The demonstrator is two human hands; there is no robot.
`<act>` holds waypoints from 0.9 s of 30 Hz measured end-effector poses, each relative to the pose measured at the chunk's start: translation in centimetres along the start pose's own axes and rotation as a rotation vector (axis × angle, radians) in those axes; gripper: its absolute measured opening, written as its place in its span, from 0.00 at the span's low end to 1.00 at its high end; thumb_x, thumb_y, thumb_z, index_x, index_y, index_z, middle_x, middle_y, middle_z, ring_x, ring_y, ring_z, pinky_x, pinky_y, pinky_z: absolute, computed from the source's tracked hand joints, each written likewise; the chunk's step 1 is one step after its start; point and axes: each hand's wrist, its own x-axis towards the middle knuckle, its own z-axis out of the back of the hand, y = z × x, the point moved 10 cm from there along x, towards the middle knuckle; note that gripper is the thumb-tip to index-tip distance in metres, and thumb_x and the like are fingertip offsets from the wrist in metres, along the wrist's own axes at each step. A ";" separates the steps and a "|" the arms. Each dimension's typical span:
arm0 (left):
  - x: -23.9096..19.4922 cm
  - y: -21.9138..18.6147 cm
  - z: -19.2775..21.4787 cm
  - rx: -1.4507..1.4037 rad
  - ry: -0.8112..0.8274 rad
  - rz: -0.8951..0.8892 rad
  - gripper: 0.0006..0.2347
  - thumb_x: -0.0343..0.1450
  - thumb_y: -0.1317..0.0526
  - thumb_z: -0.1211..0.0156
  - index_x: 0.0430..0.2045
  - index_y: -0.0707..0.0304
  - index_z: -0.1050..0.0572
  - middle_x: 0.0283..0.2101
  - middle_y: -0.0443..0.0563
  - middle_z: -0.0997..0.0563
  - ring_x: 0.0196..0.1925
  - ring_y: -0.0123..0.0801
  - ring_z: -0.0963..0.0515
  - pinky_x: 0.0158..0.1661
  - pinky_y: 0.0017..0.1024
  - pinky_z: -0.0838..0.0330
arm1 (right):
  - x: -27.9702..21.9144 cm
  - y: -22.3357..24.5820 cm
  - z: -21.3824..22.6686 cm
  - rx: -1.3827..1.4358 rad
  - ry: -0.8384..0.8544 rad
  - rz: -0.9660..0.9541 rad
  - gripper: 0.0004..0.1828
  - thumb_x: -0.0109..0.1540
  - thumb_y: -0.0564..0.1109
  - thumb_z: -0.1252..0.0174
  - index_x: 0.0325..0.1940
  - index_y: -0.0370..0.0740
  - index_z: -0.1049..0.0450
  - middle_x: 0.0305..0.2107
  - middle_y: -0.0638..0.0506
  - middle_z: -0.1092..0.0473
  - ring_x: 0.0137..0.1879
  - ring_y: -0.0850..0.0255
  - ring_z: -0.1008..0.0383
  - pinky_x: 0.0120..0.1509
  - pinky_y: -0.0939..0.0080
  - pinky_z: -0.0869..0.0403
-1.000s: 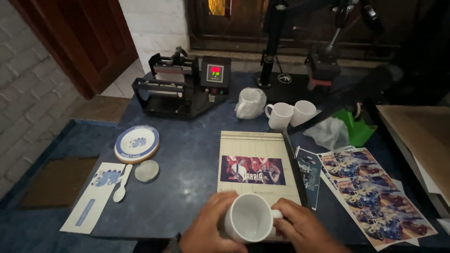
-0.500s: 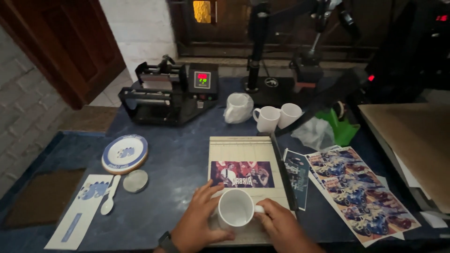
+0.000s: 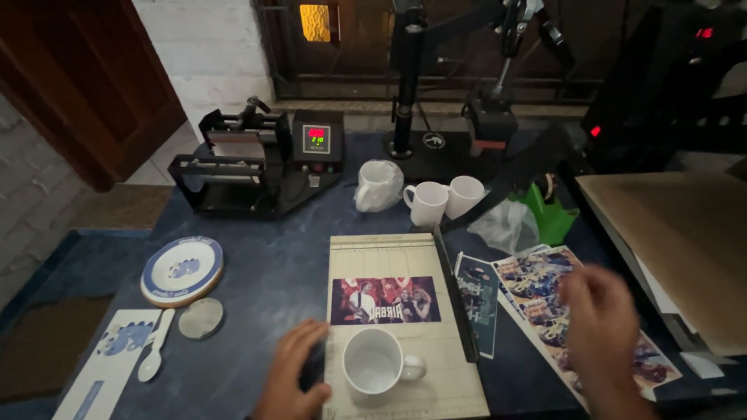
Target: Trimming printed sublimation paper to size and wrapping it around a ceramic mug in preparation for heat pressing.
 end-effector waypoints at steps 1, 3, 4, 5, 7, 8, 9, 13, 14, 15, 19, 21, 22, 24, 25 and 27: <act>-0.3 1.1 0.7 -0.011 -0.092 0.020 0.41 0.66 0.25 0.57 0.62 0.58 0.28 0.65 0.60 0.27 0.72 0.48 0.35 0.67 0.48 0.44 | 2.3 -0.4 0.2 0.115 -0.049 -0.069 0.17 0.72 0.45 0.48 0.65 0.39 0.32 0.51 0.42 0.28 0.52 0.50 0.26 0.55 0.51 0.26; -0.6 2.0 1.0 -0.035 -0.141 0.073 0.37 0.67 0.28 0.55 0.59 0.57 0.25 0.63 0.58 0.25 0.69 0.46 0.31 0.65 0.45 0.41 | 9.0 -3.8 -1.9 0.131 -0.060 -0.014 0.23 0.70 0.46 0.45 0.69 0.39 0.35 0.57 0.42 0.30 0.59 0.50 0.28 0.56 0.48 0.26; -0.9 2.7 1.3 -0.053 -0.187 0.130 0.34 0.67 0.31 0.53 0.57 0.57 0.23 0.60 0.56 0.22 0.65 0.43 0.27 0.64 0.43 0.38 | 12.4 -5.3 -3.1 0.149 -0.065 0.036 0.30 0.68 0.47 0.42 0.73 0.38 0.37 0.63 0.42 0.33 0.65 0.50 0.31 0.57 0.46 0.27; -0.7 2.3 1.5 -0.055 -0.195 0.131 0.34 0.67 0.31 0.53 0.57 0.57 0.23 0.60 0.56 0.22 0.65 0.43 0.27 0.64 0.43 0.38 | 15.2 -6.8 -4.3 0.147 -0.064 0.044 0.30 0.68 0.47 0.42 0.73 0.38 0.37 0.63 0.42 0.33 0.65 0.50 0.31 0.57 0.46 0.27; -0.5 3.3 1.2 -0.076 -0.143 0.321 0.33 0.63 0.30 0.49 0.51 0.53 0.19 0.54 0.48 0.16 0.60 0.37 0.22 0.59 0.39 0.32 | 21.2 -9.5 -7.1 0.064 -0.051 0.063 0.43 0.63 0.50 0.36 0.77 0.33 0.45 0.69 0.37 0.40 0.72 0.47 0.38 0.72 0.48 0.38; -0.5 3.5 1.1 -0.075 -0.150 0.323 0.33 0.63 0.30 0.49 0.51 0.53 0.19 0.54 0.48 0.16 0.60 0.37 0.22 0.59 0.39 0.32 | 22.8 -10.0 -7.8 0.065 -0.046 0.069 0.43 0.63 0.50 0.36 0.77 0.33 0.45 0.69 0.37 0.40 0.72 0.47 0.38 0.72 0.48 0.38; -0.6 3.8 0.9 -0.069 -0.161 0.347 0.31 0.63 0.30 0.47 0.47 0.50 0.17 0.50 0.46 0.14 0.55 0.34 0.19 0.54 0.36 0.27 | 24.3 -10.4 -8.2 0.044 -0.072 0.073 0.40 0.62 0.50 0.34 0.73 0.33 0.40 0.65 0.35 0.36 0.69 0.42 0.35 0.69 0.45 0.36; -0.3 2.9 1.5 -0.038 -0.193 0.350 0.24 0.63 0.33 0.43 0.41 0.45 0.14 0.40 0.41 0.12 0.45 0.31 0.15 0.47 0.30 0.26 | 29.0 -13.1 -10.3 -0.016 -0.081 -0.014 0.39 0.62 0.52 0.31 0.72 0.36 0.36 0.62 0.33 0.35 0.64 0.33 0.33 0.63 0.36 0.30; -0.3 3.2 1.6 -0.034 -0.198 0.354 0.24 0.63 0.33 0.43 0.41 0.45 0.14 0.40 0.41 0.12 0.45 0.31 0.15 0.47 0.30 0.26 | 30.0 -14.0 -10.8 -0.014 -0.074 -0.012 0.39 0.62 0.52 0.31 0.72 0.36 0.36 0.62 0.33 0.35 0.64 0.33 0.33 0.63 0.36 0.30; -0.3 3.5 1.4 -0.010 -0.173 0.359 0.22 0.62 0.35 0.41 0.40 0.43 0.14 0.40 0.39 0.11 0.45 0.30 0.15 0.46 0.30 0.26 | 31.0 -14.9 -11.1 -0.054 -0.092 -0.009 0.39 0.61 0.53 0.29 0.70 0.35 0.34 0.60 0.33 0.33 0.62 0.33 0.32 0.61 0.36 0.30; 0.2 2.3 1.6 -0.061 -0.153 0.420 0.21 0.63 0.35 0.41 0.36 0.44 0.13 0.37 0.38 0.10 0.42 0.29 0.15 0.44 0.30 0.27 | 19.2 -5.6 -8.4 0.091 -0.055 -0.175 0.30 0.67 0.42 0.39 0.73 0.43 0.38 0.62 0.41 0.35 0.66 0.42 0.33 0.67 0.42 0.31; 0.0 2.8 1.3 -0.056 -0.172 0.353 0.21 0.64 0.36 0.41 0.35 0.45 0.13 0.36 0.38 0.11 0.41 0.29 0.16 0.43 0.29 0.27 | 21.6 -7.4 -8.6 0.042 -0.085 -0.113 0.29 0.66 0.44 0.37 0.70 0.41 0.36 0.60 0.39 0.33 0.63 0.41 0.31 0.65 0.41 0.30; 0.1 2.7 1.3 -0.053 -0.188 0.284 0.20 0.65 0.37 0.41 0.35 0.46 0.14 0.34 0.39 0.12 0.40 0.29 0.16 0.42 0.28 0.28 | 22.7 -8.0 -8.5 -0.006 -0.117 -0.052 0.28 0.66 0.46 0.34 0.68 0.39 0.34 0.57 0.37 0.31 0.61 0.39 0.30 0.63 0.40 0.30; 0.1 2.2 1.5 -0.049 -0.204 0.294 0.20 0.65 0.36 0.41 0.34 0.47 0.14 0.34 0.39 0.12 0.40 0.29 0.16 0.43 0.29 0.27 | 21.3 -6.5 -7.5 0.028 -0.155 -0.047 0.30 0.66 0.45 0.34 0.70 0.38 0.36 0.59 0.37 0.33 0.63 0.39 0.31 0.64 0.40 0.30; 0.0 1.9 1.7 -0.047 -0.222 0.305 0.21 0.65 0.36 0.42 0.33 0.48 0.14 0.34 0.40 0.12 0.40 0.30 0.16 0.43 0.29 0.27 | 20.5 -5.7 -6.8 0.060 -0.194 -0.039 0.32 0.66 0.45 0.34 0.72 0.37 0.38 0.61 0.37 0.35 0.65 0.39 0.32 0.65 0.41 0.30; 0.3 1.4 2.1 -0.056 -0.223 0.303 0.21 0.65 0.36 0.43 0.33 0.48 0.14 0.33 0.41 0.12 0.39 0.30 0.16 0.42 0.29 0.27 | 20.4 -4.7 -5.3 0.064 -0.224 0.006 0.28 0.67 0.46 0.34 0.67 0.38 0.35 0.58 0.38 0.32 0.61 0.41 0.30 0.62 0.42 0.29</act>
